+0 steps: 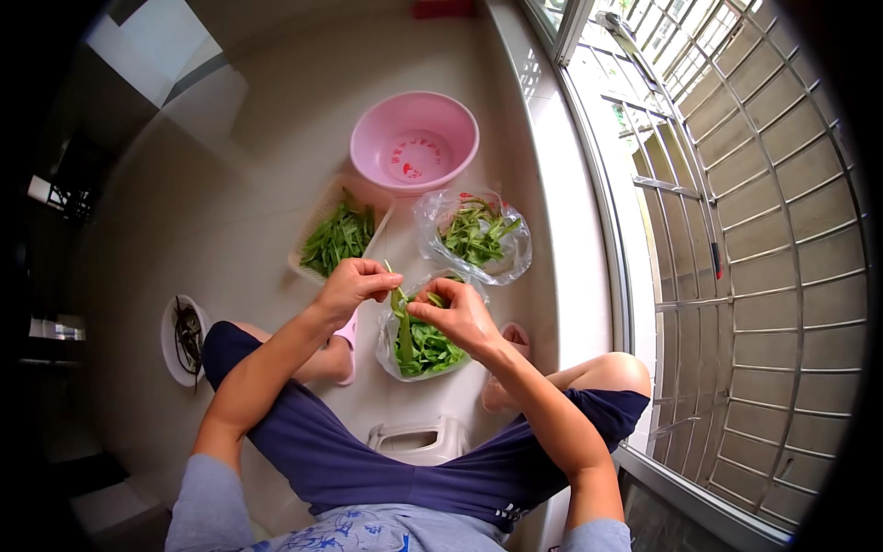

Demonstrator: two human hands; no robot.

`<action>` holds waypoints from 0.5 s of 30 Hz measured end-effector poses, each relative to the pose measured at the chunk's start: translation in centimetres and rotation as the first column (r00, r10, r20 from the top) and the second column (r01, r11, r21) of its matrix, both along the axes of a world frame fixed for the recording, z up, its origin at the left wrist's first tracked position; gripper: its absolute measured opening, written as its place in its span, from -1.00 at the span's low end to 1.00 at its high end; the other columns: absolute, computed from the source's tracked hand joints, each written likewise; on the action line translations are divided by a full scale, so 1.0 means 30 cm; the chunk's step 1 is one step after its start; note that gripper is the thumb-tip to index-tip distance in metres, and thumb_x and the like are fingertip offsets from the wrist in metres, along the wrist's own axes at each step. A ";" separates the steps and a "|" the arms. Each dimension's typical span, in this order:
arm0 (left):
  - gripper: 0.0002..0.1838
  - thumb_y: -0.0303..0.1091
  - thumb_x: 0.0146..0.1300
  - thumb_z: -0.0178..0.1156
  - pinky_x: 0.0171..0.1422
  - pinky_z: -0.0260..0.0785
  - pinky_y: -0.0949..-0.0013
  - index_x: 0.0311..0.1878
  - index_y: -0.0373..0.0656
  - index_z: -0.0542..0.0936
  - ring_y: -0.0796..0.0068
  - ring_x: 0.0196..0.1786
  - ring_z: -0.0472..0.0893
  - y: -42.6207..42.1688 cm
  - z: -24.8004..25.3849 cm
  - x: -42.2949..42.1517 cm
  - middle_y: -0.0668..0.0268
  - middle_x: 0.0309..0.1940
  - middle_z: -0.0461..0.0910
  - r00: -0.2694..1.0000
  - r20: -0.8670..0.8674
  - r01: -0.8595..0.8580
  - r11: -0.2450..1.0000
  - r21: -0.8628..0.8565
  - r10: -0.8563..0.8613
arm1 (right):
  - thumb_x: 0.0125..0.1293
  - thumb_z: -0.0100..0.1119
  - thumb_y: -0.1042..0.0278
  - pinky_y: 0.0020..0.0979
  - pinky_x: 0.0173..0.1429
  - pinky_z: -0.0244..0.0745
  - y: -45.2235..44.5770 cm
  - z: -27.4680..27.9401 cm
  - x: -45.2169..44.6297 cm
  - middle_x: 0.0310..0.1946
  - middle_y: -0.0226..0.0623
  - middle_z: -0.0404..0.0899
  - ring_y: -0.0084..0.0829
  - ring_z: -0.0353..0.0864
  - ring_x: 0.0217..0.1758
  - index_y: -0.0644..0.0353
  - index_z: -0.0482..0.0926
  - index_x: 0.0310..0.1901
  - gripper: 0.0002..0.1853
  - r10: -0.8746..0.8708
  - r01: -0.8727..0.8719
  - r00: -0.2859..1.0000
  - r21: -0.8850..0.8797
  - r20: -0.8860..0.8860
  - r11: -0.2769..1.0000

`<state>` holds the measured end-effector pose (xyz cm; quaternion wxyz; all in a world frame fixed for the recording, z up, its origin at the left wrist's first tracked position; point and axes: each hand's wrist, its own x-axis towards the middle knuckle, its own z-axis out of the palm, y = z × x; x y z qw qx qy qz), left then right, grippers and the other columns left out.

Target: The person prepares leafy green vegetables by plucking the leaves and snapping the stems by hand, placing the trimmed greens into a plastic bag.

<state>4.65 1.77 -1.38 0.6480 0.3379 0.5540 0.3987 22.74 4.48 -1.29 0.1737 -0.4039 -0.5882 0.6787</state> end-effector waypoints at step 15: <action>-0.80 -0.27 -0.01 0.18 -0.30 0.32 0.58 -0.50 -0.22 0.51 0.63 -0.49 0.48 -0.001 0.002 -0.006 0.36 -0.59 0.50 0.994 -0.080 0.071 0.997 0.013 -0.070 | 0.02 0.13 0.34 -0.68 -0.65 -0.07 0.007 -0.023 0.000 -0.75 -0.60 0.24 -0.77 0.06 -0.73 0.20 0.47 -0.46 -0.88 -0.018 -0.058 0.986 -0.445 -0.166 0.893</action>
